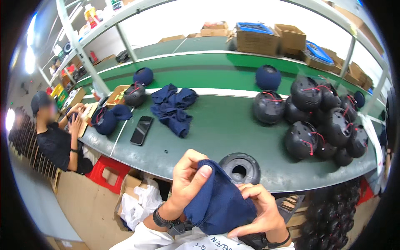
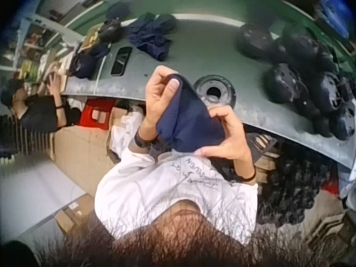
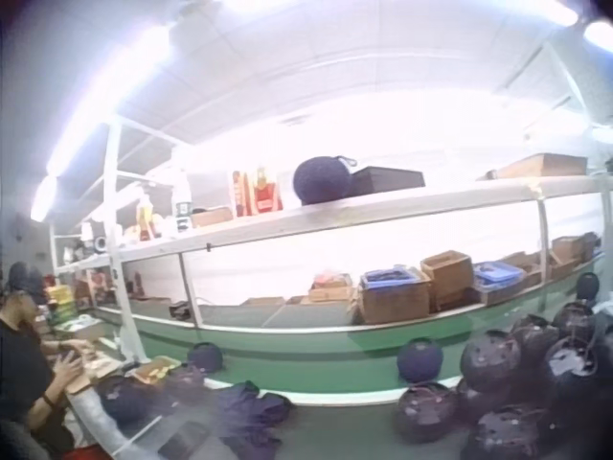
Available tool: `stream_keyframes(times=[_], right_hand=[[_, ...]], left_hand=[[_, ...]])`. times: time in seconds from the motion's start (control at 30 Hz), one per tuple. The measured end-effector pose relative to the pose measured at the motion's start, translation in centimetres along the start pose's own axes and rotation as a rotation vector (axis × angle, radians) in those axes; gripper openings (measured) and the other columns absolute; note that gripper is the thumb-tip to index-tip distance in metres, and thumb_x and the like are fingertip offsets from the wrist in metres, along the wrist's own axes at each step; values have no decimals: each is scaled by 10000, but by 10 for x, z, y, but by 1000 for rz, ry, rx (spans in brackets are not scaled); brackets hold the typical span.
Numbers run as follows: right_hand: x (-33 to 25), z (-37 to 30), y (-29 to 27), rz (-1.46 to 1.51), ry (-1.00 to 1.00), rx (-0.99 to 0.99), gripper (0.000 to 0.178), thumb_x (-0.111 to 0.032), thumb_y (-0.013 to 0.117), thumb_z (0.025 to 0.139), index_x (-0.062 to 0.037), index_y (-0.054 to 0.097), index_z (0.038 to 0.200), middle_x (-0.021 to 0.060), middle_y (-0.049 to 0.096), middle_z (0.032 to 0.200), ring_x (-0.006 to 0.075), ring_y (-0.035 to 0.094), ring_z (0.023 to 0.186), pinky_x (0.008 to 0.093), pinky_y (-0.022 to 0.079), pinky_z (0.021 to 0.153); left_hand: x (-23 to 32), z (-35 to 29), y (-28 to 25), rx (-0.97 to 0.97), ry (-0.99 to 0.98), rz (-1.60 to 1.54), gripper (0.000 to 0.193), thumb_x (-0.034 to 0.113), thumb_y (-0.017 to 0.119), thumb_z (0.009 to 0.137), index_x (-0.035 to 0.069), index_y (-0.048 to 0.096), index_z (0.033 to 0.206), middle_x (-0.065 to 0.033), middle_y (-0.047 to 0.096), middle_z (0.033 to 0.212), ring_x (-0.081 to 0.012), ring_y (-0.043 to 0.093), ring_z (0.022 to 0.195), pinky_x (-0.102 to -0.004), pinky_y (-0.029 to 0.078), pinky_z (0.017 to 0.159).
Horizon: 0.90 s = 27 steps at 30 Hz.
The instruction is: The recorder is assembling fabric covers onto spherical electronic components at a factory workstation.
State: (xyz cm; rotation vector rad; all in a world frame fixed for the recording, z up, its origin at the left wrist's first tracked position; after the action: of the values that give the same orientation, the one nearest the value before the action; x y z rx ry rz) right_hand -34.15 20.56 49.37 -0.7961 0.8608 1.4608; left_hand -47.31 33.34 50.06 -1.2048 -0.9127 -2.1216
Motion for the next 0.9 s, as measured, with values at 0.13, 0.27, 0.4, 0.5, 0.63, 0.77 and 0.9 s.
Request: stream_keyframes(times=[0.13, 0.27, 0.4, 0.5, 0.63, 0.77, 0.9], right_hand=[[-25, -3, 9, -635, 13, 149, 957, -433, 1045, 520, -28, 527, 1215, 117, 603, 1122, 338, 614, 1178, 428, 526, 997], [-34, -10, -16, -684, -139, 388, 493, -182, 901, 707, -31, 613, 1077, 103, 655, 1004, 318, 647, 988, 418, 494, 923], [-55, -30, -69, -760, -260, 537, 376, -21, 810, 617, -49, 537, 875, 115, 579, 860, 331, 586, 837, 406, 464, 795], [-74, -38, -88, -859, -354, 683, 342, 11, 763, 599, -51, 481, 782, 122, 540, 820, 340, 546, 779, 413, 440, 717], [-86, -56, -96, -1018, -382, 922, 377, 9, 794, 630, -57, 437, 730, 143, 583, 813, 294, 617, 759, 364, 477, 628], [-61, -53, -85, -790, -177, 650, 355, 2, 767, 612, -41, 494, 835, 116, 506, 818, 331, 556, 737, 405, 455, 646], [-33, -42, -45, -599, 36, 67, 290, -85, 826, 782, -46, 567, 906, 89, 558, 856, 277, 615, 754, 373, 515, 681]], left_hand=[[-4, 5, 18, 110, 222, 228, 70, 59, 524, 1022, 14, 497, 1069, -149, 678, 935, -180, 634, 818, -286, 531, 755], [-25, 0, 10, 266, 185, -150, 140, 132, 527, 1046, 84, 416, 976, -46, 543, 859, -109, 538, 681, -252, 473, 581], [-23, -44, 53, 248, 353, 942, 498, 290, 563, 1024, -63, 557, 1375, -238, 614, 1325, -364, 592, 1218, -444, 445, 1088], [-43, -78, 89, -2, 150, 449, 319, 222, 753, 950, 17, 515, 1004, -82, 482, 942, -212, 457, 882, -380, 456, 811], [-45, -78, 138, -329, 214, 503, 359, 137, 840, 845, 52, 516, 973, -70, 492, 850, -207, 481, 776, -357, 472, 752], [-21, -20, 98, 138, 422, 689, 265, 27, 680, 879, 65, 423, 929, 10, 376, 867, -122, 393, 795, -281, 377, 750], [-13, 9, 54, 430, 241, 523, 305, 114, 651, 804, 100, 351, 860, 4, 344, 846, -137, 382, 802, -282, 360, 746]])
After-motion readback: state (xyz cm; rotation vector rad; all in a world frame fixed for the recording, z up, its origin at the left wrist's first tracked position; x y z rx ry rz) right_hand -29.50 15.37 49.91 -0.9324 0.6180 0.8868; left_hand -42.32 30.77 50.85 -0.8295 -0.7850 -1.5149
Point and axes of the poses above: each hand's wrist, its own z-axis towards the middle knuckle, its own y-axis out of the palm, x = y × z, the point moved 8 cm from there along z, towards the middle knuckle
